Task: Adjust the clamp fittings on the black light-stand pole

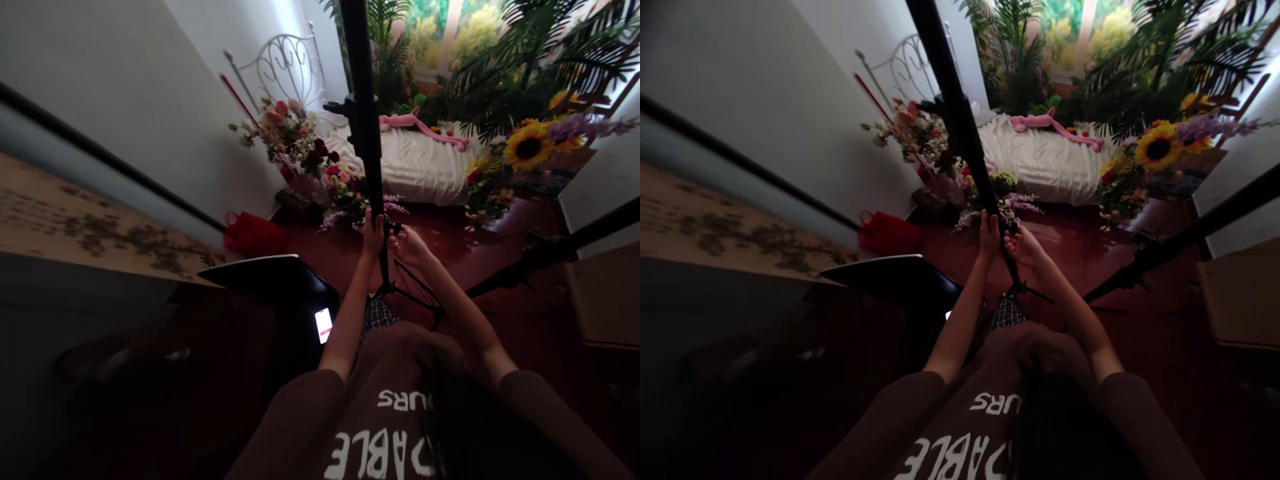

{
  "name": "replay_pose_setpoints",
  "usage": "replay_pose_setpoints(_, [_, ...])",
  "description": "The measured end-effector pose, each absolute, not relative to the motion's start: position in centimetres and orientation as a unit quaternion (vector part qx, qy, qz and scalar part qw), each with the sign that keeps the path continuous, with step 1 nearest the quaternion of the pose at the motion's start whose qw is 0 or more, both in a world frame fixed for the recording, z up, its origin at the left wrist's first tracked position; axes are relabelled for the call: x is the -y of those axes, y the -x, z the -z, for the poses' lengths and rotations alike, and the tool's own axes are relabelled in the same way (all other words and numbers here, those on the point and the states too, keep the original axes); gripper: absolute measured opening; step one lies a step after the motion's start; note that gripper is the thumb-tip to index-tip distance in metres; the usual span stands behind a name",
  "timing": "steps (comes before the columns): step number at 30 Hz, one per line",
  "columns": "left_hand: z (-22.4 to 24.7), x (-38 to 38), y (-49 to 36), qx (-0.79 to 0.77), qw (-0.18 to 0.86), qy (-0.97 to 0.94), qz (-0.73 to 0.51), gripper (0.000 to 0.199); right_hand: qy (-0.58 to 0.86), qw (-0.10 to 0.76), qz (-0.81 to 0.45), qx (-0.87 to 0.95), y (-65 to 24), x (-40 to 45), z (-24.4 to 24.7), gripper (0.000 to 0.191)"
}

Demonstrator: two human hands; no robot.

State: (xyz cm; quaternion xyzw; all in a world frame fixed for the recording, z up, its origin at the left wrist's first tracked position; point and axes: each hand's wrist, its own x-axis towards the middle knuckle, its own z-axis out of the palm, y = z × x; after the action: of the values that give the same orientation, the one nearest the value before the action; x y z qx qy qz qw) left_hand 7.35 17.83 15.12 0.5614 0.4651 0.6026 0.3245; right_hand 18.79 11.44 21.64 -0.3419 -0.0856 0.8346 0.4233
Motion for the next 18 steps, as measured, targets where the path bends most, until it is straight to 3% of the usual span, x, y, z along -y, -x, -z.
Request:
replay_pose_setpoints(5, [-14.9,-17.9,-7.5,-0.460,0.305,-0.568,-0.610,0.067,0.248,0.396,-0.883,0.054,-19.3,-11.8,-21.1,0.055])
replay_pose_setpoints(11, [-14.2,-18.3,-8.3,-0.469,0.280,-0.543,-0.638,0.060,0.052,0.333,-0.939,-0.069,-20.8,-12.6,-20.5,0.045])
replay_pose_setpoints(15, [-14.1,-18.4,-8.4,-0.469,0.274,-0.539,-0.644,0.052,0.078,0.273,-0.956,-0.073,-21.6,-14.0,-20.7,0.038])
replay_pose_setpoints(18, [-14.3,-18.4,-8.3,-0.466,0.273,-0.541,-0.645,0.047,0.144,0.282,-0.949,0.006,-22.0,-14.6,-20.9,0.031])
